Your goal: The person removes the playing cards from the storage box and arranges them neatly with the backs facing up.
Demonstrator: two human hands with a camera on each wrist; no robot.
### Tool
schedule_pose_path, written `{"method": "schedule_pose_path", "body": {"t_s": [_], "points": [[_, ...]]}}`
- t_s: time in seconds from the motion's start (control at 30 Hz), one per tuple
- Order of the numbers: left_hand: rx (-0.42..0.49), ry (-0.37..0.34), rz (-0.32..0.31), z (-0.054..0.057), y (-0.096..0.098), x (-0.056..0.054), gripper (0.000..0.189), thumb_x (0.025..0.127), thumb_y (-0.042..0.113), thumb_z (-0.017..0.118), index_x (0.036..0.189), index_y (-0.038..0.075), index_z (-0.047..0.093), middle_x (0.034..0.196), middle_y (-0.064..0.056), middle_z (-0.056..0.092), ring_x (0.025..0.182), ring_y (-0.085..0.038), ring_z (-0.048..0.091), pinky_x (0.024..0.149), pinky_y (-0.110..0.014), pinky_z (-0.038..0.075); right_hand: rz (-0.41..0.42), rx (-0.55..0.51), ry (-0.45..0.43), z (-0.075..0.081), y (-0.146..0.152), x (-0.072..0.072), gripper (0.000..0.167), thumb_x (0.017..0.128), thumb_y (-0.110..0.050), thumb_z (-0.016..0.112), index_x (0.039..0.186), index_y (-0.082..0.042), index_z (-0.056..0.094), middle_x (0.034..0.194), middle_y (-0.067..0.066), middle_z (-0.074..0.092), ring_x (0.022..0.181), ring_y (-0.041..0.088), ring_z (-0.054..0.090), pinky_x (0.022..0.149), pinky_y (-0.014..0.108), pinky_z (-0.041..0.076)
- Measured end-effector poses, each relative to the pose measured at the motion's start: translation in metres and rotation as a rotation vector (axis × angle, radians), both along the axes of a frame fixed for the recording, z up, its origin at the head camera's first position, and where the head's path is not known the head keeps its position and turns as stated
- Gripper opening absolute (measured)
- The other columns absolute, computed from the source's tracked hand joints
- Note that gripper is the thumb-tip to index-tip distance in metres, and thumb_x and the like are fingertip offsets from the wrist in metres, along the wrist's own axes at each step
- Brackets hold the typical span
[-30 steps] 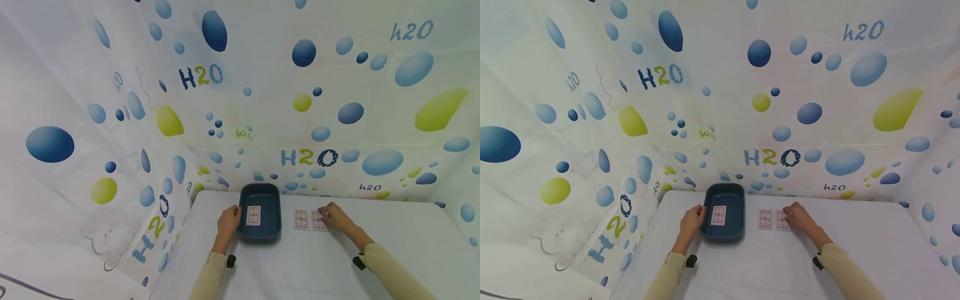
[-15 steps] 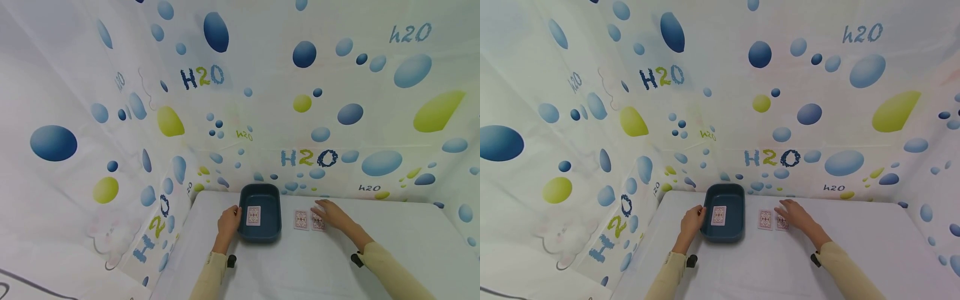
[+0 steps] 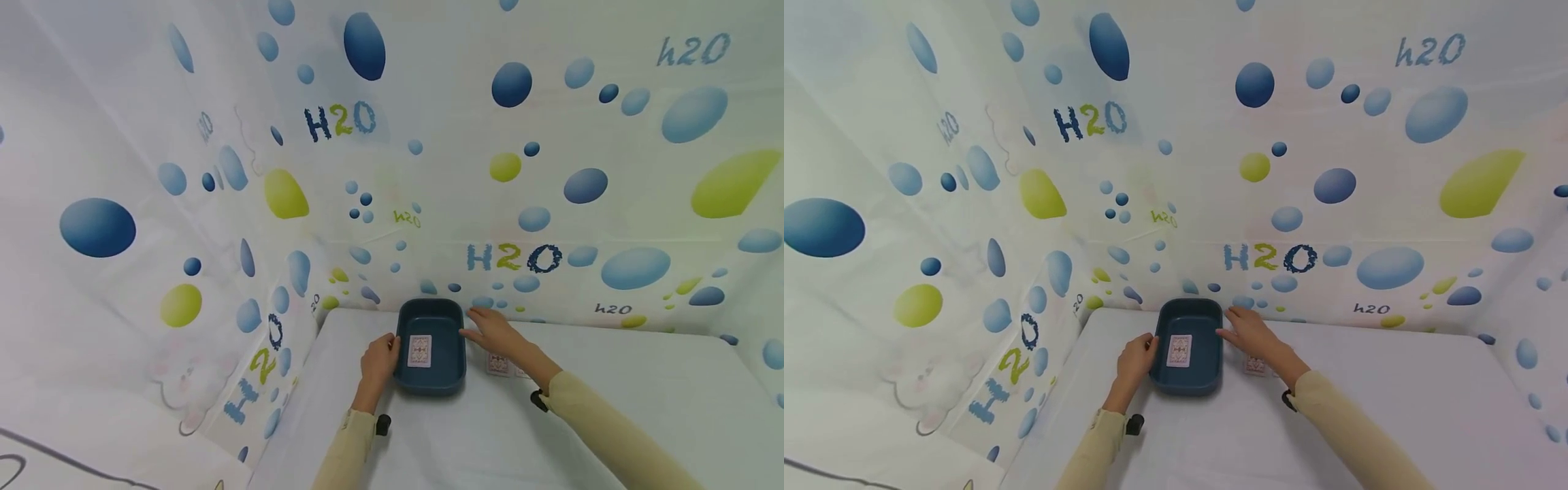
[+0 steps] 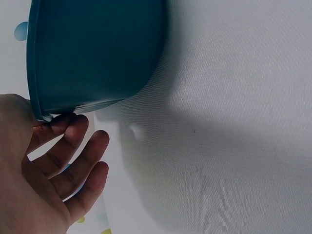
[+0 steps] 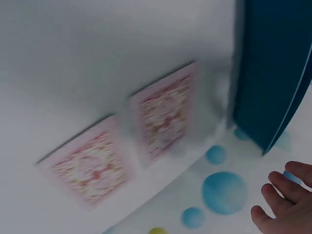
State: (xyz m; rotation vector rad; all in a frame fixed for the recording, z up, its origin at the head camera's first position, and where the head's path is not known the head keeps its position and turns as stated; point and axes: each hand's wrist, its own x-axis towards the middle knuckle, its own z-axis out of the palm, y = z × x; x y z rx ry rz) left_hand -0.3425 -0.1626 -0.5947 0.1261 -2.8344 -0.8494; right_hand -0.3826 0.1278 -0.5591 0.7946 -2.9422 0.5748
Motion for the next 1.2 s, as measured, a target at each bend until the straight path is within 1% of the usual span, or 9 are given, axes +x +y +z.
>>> {"method": "schedule_pose_path", "body": {"t_s": [0.17, 0.27, 0.37, 0.5, 0.63, 0.77, 0.9, 1.03, 1.2], "points": [[0.013, -0.004, 0.002, -0.001, -0.001, -0.001, 0.03, 0.103, 0.031, 0.055, 0.081, 0.013, 0.063, 0.072, -0.001, 0.062, 0.059, -0.014, 0.05, 0.053, -0.029, 0.037, 0.095, 0.067, 0.083, 0.003, -0.041, -0.008, 0.059, 0.099, -0.039, 0.061, 0.14, 0.002, 0.052, 0.141, 0.024, 0.055, 0.132, 0.041, 0.051, 0.109, 0.056, 0.039], [0.015, 0.001, 0.008, -0.001, -0.004, 0.0, 0.029, 0.103, 0.03, 0.056, 0.081, 0.013, 0.063, 0.073, -0.001, 0.062, 0.059, -0.014, 0.05, 0.053, -0.03, 0.037, 0.138, 0.118, 0.096, 0.001, -0.069, -0.01, 0.056, 0.098, -0.037, 0.064, 0.137, 0.003, 0.055, 0.136, 0.022, 0.059, 0.128, 0.039, 0.055, 0.108, 0.054, 0.042], [0.013, 0.01, 0.02, -0.001, -0.006, 0.0, 0.028, 0.102, 0.029, 0.057, 0.08, 0.013, 0.063, 0.072, -0.001, 0.062, 0.059, -0.015, 0.05, 0.052, -0.03, 0.037, 0.129, 0.176, 0.03, -0.002, -0.095, -0.012, 0.055, 0.098, -0.038, 0.065, 0.135, 0.002, 0.056, 0.134, 0.021, 0.06, 0.128, 0.039, 0.055, 0.108, 0.054, 0.041], [0.012, 0.006, 0.014, -0.001, -0.005, 0.0, 0.029, 0.102, 0.03, 0.057, 0.08, 0.013, 0.063, 0.072, -0.001, 0.062, 0.059, -0.014, 0.049, 0.051, -0.03, 0.036, 0.032, 0.245, -0.107, -0.006, -0.117, -0.012, 0.056, 0.096, -0.041, 0.066, 0.133, 0.0, 0.057, 0.136, 0.022, 0.058, 0.131, 0.042, 0.051, 0.109, 0.06, 0.037], [0.014, -0.004, 0.0, 0.0, -0.002, 0.001, 0.029, 0.102, 0.032, 0.056, 0.08, 0.013, 0.063, 0.071, 0.0, 0.061, 0.058, -0.013, 0.049, 0.051, -0.029, 0.036, -0.052, 0.278, -0.194, -0.013, -0.127, -0.013, 0.057, 0.092, -0.039, 0.072, 0.131, 0.001, 0.058, 0.135, 0.024, 0.058, 0.129, 0.044, 0.051, 0.108, 0.063, 0.036], [0.004, 0.001, 0.005, 0.001, 0.0, 0.001, 0.03, 0.102, 0.032, 0.057, 0.079, 0.014, 0.062, 0.07, 0.001, 0.059, 0.057, -0.013, 0.048, 0.05, -0.029, 0.035, -0.076, 0.272, -0.251, -0.017, -0.129, -0.014, 0.061, 0.088, -0.034, 0.078, 0.131, 0.003, 0.057, 0.135, 0.027, 0.053, 0.128, 0.047, 0.05, 0.108, 0.063, 0.037], [0.0, 0.014, 0.004, 0.002, 0.001, 0.001, 0.03, 0.102, 0.032, 0.056, 0.079, 0.013, 0.062, 0.069, 0.001, 0.06, 0.057, -0.013, 0.049, 0.05, -0.029, 0.036, -0.097, 0.238, -0.295, -0.017, -0.13, -0.015, 0.059, 0.088, -0.029, 0.078, 0.132, 0.003, 0.056, 0.138, 0.029, 0.048, 0.13, 0.047, 0.048, 0.108, 0.06, 0.039], [-0.001, 0.003, -0.002, 0.001, 0.001, 0.0, 0.03, 0.103, 0.033, 0.056, 0.08, 0.013, 0.062, 0.069, 0.001, 0.06, 0.057, -0.012, 0.049, 0.051, -0.028, 0.036, -0.109, 0.216, -0.308, -0.018, -0.131, -0.015, 0.057, 0.089, -0.027, 0.078, 0.131, 0.004, 0.056, 0.141, 0.029, 0.046, 0.131, 0.046, 0.047, 0.107, 0.057, 0.042], [0.0, -0.003, -0.001, 0.0, -0.002, 0.0, 0.03, 0.103, 0.033, 0.055, 0.081, 0.013, 0.063, 0.07, 0.001, 0.06, 0.057, -0.012, 0.049, 0.051, -0.028, 0.036, -0.107, 0.192, -0.263, -0.023, -0.131, -0.014, 0.069, 0.088, -0.029, 0.079, 0.139, 0.004, 0.048, 0.143, 0.032, 0.042, 0.132, 0.048, 0.044, 0.105, 0.058, 0.043]]}}
